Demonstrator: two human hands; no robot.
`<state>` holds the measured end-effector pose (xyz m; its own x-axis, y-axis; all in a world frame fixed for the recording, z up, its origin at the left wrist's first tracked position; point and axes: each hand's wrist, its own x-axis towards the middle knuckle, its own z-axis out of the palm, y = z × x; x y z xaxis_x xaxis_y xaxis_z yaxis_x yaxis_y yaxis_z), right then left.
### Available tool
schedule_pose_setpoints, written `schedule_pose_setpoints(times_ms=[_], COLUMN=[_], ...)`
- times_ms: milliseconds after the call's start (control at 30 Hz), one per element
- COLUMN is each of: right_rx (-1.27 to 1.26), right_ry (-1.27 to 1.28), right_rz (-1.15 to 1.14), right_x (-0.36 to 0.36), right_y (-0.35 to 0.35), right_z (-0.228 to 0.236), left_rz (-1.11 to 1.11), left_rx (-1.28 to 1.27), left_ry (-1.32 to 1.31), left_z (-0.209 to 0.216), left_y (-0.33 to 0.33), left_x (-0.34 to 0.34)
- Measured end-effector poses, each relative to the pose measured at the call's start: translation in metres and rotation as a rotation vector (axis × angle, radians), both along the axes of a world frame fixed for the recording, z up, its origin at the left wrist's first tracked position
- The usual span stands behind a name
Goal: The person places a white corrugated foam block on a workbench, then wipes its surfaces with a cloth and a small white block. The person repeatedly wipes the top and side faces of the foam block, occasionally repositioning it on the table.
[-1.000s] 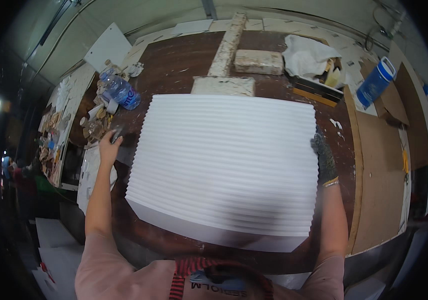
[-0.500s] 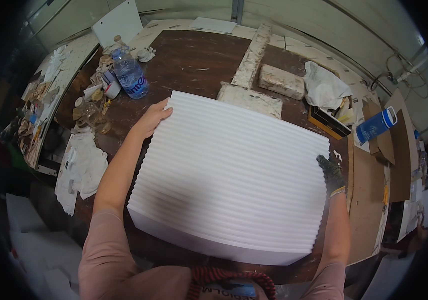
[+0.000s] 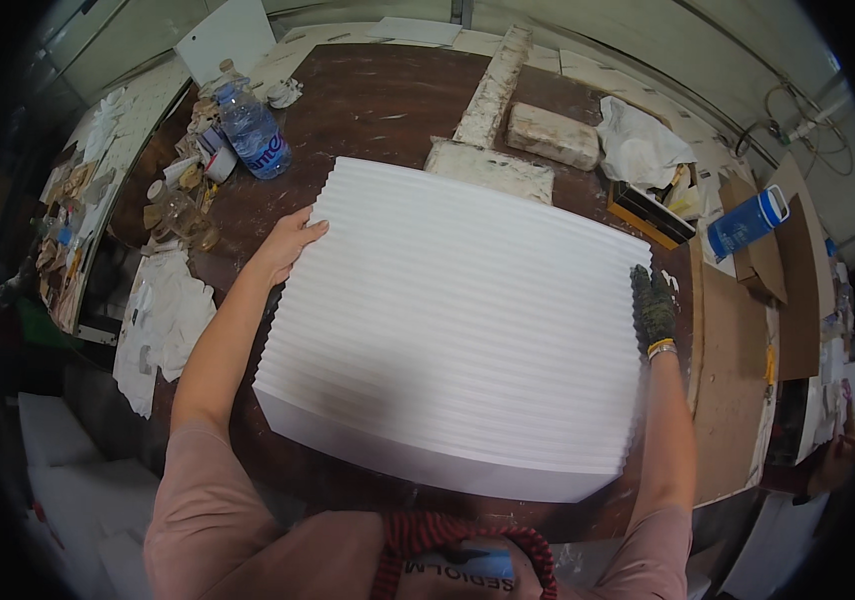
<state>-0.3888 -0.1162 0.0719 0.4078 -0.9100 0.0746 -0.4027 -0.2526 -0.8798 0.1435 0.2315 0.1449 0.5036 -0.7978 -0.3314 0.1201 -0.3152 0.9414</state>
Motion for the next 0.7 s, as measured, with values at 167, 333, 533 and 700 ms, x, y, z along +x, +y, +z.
schedule_pose_setpoints(times_ms=[167, 333, 533, 700], right_rx=[-0.387, -0.451, -0.535, -0.509], right_ry=[0.467, 0.442, 0.379, 0.444], right_rz=[-0.126, -0.049, 0.131, -0.032], right_x=[0.012, 0.038, 0.045, 0.026], right_y=[0.034, 0.109, 0.188, 0.239], right_z=[0.043, 0.102, 0.114, 0.116], left_rz=[0.055, 0.210, 0.194, 0.160], left_rx=[-0.054, -0.020, -0.189, -0.202], left_ry=[0.093, 0.066, 0.265, -0.492], left_z=[-0.004, -0.017, -0.035, -0.043], left_y=[0.029, 0.028, 0.024, 0.080], left_x=[-0.013, -0.014, -0.002, 0.001])
